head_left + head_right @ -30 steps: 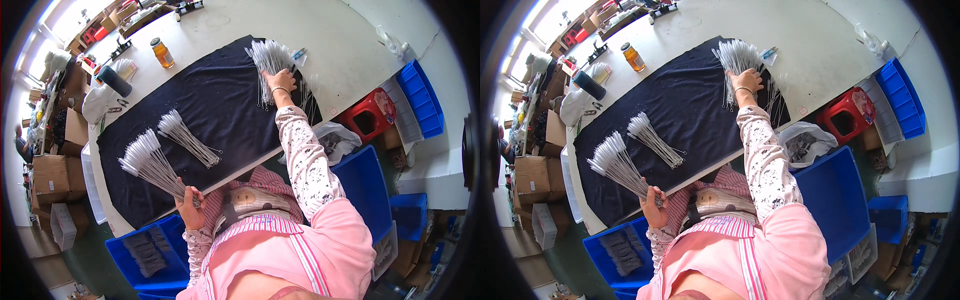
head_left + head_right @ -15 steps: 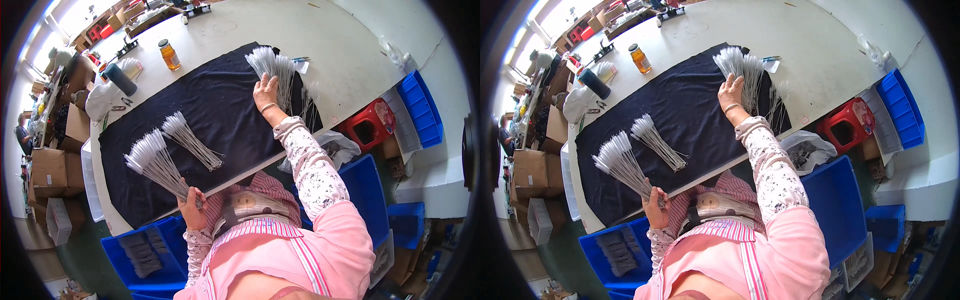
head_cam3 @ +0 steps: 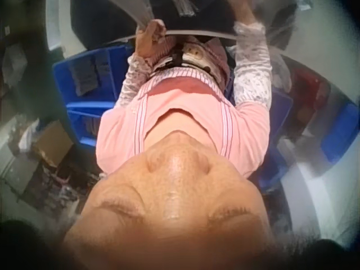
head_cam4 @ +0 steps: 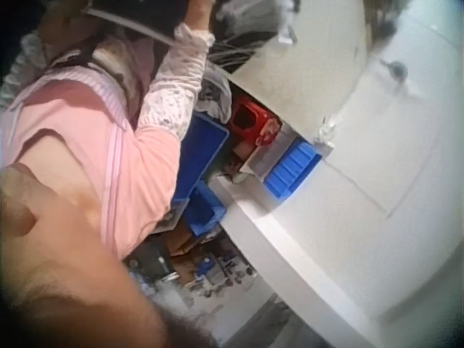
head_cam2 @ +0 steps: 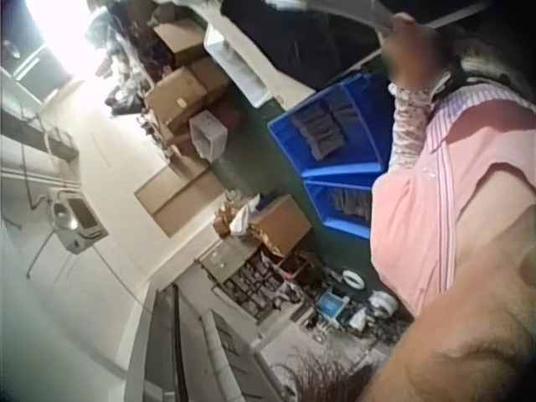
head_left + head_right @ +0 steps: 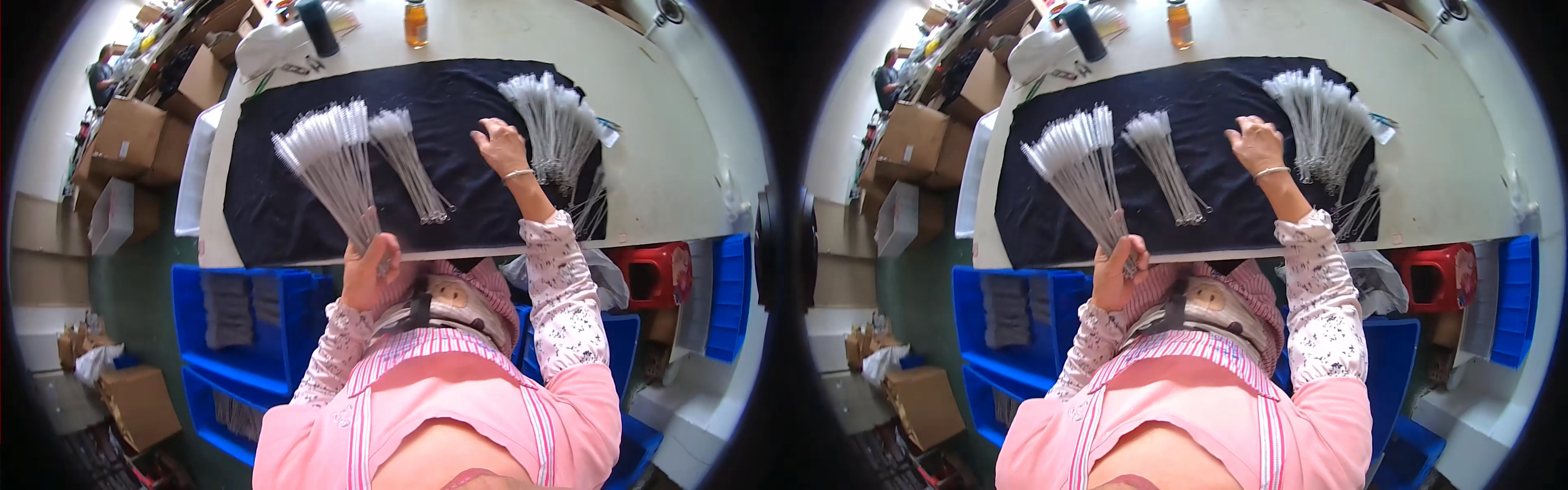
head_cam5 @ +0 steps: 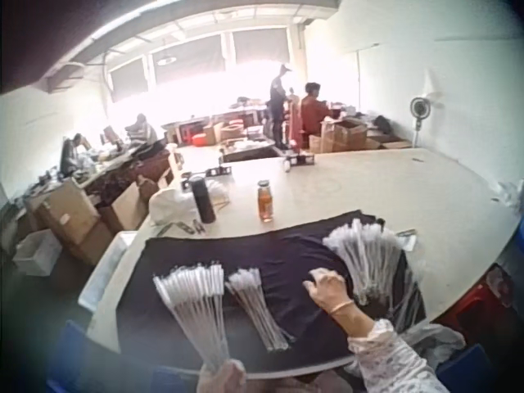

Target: The person stands at a workbench and repeatedly picks up bundles of white bottle brushes. They separate the brushes into smaller groups, align them, and place them into blue plastic bins. The process involves handling the brushes by hand to organize them into neat stacks within the containers.

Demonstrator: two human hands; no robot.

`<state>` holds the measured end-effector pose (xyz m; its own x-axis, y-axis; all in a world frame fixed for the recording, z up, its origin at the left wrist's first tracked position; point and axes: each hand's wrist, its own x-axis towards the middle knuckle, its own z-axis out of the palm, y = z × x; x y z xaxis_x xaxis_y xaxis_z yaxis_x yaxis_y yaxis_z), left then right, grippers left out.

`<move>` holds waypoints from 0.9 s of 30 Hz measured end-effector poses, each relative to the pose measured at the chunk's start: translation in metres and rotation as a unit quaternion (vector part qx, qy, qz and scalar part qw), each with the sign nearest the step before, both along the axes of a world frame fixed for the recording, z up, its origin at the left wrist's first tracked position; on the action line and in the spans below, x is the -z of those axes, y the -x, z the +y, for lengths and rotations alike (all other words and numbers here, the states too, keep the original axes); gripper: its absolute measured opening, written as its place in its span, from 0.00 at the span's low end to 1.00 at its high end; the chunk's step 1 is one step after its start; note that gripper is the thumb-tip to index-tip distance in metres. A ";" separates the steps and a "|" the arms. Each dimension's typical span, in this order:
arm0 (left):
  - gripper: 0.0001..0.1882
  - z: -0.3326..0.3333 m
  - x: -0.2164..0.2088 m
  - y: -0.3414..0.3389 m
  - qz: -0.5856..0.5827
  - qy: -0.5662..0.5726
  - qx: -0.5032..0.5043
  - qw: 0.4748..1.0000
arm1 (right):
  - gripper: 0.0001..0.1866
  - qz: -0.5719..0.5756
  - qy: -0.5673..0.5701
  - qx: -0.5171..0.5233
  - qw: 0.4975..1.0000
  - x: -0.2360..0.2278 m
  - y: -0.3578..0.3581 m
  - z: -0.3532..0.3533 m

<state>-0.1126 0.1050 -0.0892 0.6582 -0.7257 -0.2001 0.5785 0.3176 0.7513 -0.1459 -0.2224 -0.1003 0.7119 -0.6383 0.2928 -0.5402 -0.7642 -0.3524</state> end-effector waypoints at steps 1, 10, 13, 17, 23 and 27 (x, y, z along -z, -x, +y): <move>0.24 0.000 -0.002 -0.002 0.014 0.004 0.005 1.000 | 0.20 -0.066 -0.105 -0.093 0.988 -0.001 -0.006 0.017; 0.09 -0.001 0.005 0.000 0.015 -0.013 -0.019 1.000 | 0.14 -0.207 -0.711 -0.217 0.636 -0.017 -0.010 0.186; 0.11 -0.001 0.001 -0.001 0.010 -0.014 -0.035 0.999 | 0.13 -0.247 -0.728 -0.189 0.611 -0.016 -0.012 0.191; 0.15 -0.001 0.006 -0.002 0.011 -0.025 -0.051 0.998 | 0.10 -0.266 -0.704 -0.159 0.639 -0.016 -0.020 0.192; 0.18 -0.002 0.001 -0.004 0.032 -0.027 -0.104 0.994 | 0.10 -0.323 -0.685 -0.115 0.643 -0.008 -0.024 0.198; 0.19 0.004 0.007 -0.007 0.030 -0.011 -0.079 0.996 | 0.11 -0.314 -0.716 -0.127 0.611 -0.020 -0.027 0.207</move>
